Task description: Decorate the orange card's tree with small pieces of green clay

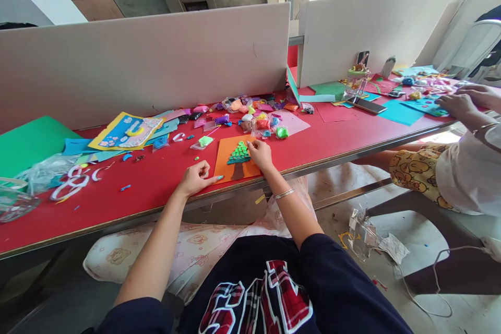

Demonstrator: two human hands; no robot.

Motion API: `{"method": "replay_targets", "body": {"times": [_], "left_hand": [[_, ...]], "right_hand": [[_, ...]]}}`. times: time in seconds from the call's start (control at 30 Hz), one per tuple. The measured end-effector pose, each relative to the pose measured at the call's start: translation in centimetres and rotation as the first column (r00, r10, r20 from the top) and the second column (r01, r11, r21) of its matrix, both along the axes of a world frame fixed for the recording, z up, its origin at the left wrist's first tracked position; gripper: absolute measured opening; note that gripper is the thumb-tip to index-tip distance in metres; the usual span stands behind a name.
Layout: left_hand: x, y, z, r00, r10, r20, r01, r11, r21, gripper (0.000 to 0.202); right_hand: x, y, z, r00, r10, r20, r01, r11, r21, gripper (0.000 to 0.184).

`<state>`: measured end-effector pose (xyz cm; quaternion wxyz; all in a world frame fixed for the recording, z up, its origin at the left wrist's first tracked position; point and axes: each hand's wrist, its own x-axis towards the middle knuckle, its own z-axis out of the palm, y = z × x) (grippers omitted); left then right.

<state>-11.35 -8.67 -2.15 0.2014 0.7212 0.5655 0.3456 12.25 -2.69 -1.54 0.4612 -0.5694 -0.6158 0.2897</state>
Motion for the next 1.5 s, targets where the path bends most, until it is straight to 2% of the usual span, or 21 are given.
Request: {"method": "replay_targets", "body": {"times": [0.23,0.53,0.7,0.83,1.07,1.17,1.23,1.3,1.43,1.5], "left_hand": [[0.2,-0.2,0.2,1.000,0.008,-0.015,-0.008,1.000,-0.013,0.049],[0.1,0.0,0.1,1.000,0.009,-0.019,-0.009,1.000,0.001,0.044],[-0.1,0.2,-0.1,0.994,0.073,0.075,-0.074,0.997,0.020,0.040],[-0.1,0.2,0.3,0.980,0.137,0.147,-0.136,0.991,-0.016,0.036],[0.0,0.2,0.3,0.974,0.145,0.172,-0.142,0.989,-0.028,0.034],[-0.1,0.2,0.2,0.977,0.135,0.166,-0.134,0.991,-0.017,0.034],[-0.1,0.3,0.2,0.978,0.136,0.157,-0.135,0.991,-0.019,0.034],[-0.1,0.3,0.2,0.979,0.139,0.151,-0.137,0.990,-0.022,0.034],[-0.2,0.2,0.2,0.979,0.131,0.155,-0.129,0.991,-0.026,0.034],[-0.2,0.2,0.1,0.979,0.130,0.158,-0.127,0.991,-0.032,0.034]], "right_hand": [[0.0,0.0,0.1,1.000,-0.003,0.001,0.003,1.000,-0.007,0.034],[-0.1,0.0,0.1,1.000,-0.007,0.002,0.007,1.000,-0.012,0.034],[-0.1,0.0,0.2,1.000,-0.005,0.001,0.005,1.000,-0.024,0.034],[0.0,0.0,0.2,1.000,-0.011,0.008,0.011,1.000,-0.016,0.035],[0.0,0.1,0.1,1.000,-0.003,-0.004,0.003,1.000,-0.011,0.035],[0.2,0.0,0.2,0.991,-0.105,-0.080,0.107,0.994,0.011,0.038],[0.6,0.0,0.2,0.959,-0.228,-0.167,0.231,0.973,0.002,0.042],[0.9,0.2,0.0,0.919,-0.301,-0.254,0.303,0.952,-0.029,0.040],[1.1,0.1,0.2,0.869,-0.312,-0.384,0.306,0.949,-0.078,0.031],[0.8,-1.1,1.4,0.850,-0.261,-0.458,0.260,0.963,-0.066,0.026]]}}
